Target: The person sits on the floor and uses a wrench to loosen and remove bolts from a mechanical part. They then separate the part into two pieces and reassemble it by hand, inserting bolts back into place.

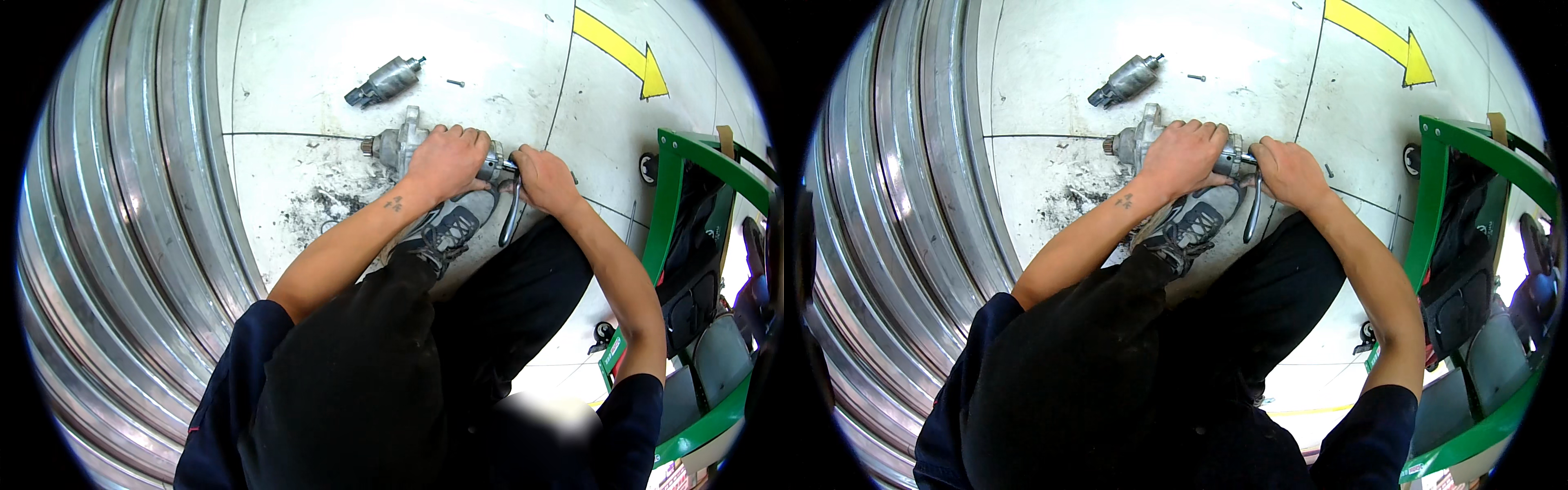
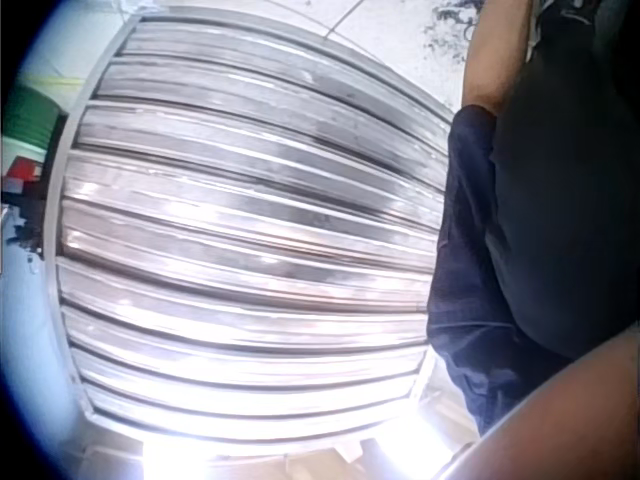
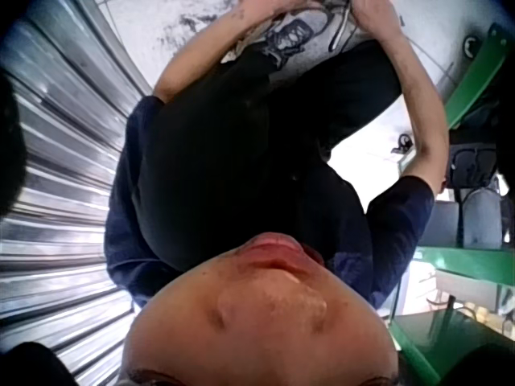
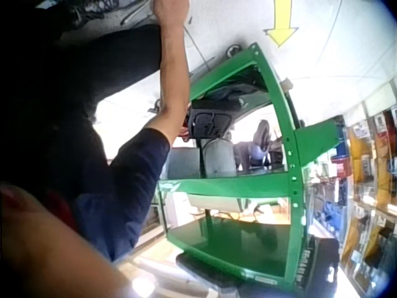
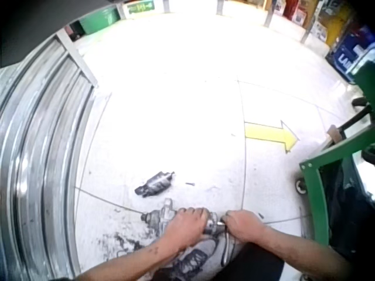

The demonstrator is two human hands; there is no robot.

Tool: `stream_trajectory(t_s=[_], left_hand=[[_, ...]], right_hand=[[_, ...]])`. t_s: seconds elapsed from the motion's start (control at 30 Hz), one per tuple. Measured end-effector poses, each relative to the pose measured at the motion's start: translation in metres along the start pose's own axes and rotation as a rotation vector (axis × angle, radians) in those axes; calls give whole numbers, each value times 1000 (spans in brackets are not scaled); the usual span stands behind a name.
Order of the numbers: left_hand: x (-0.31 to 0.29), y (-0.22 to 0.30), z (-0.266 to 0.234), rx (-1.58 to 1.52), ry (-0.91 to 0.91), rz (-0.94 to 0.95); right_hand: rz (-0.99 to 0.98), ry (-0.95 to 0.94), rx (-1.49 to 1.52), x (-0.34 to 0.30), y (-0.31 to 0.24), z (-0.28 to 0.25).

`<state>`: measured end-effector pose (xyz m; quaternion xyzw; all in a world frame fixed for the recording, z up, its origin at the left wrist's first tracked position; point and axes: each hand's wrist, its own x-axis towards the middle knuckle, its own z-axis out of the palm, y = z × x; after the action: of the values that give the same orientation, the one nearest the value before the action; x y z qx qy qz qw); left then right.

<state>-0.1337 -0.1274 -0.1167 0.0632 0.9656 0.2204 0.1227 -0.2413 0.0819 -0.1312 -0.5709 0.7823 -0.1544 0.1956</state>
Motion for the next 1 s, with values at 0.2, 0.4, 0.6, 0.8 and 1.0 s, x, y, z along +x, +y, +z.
stream_trajectory(t_s=[0.2, 0.4, 0.6, 0.8, 1.0], left_hand=[[4, 2, 3, 7, -23, -5], [16, 11, 9, 76, -91, -7], [13, 7, 8, -34, -86, -22], [15, 7, 6, -34, -97, -46], [14, 7, 7, -36, -75, -49]], right_hand=[[94, -63, 223, 5, 0, 3], [711, -156, 951, 24, -7, -4], [288, 22, 375, 19, -2, 6], [-224, 105, -60, 18, 6, -5], [-125, 97, 82, 11, 6, 6]])
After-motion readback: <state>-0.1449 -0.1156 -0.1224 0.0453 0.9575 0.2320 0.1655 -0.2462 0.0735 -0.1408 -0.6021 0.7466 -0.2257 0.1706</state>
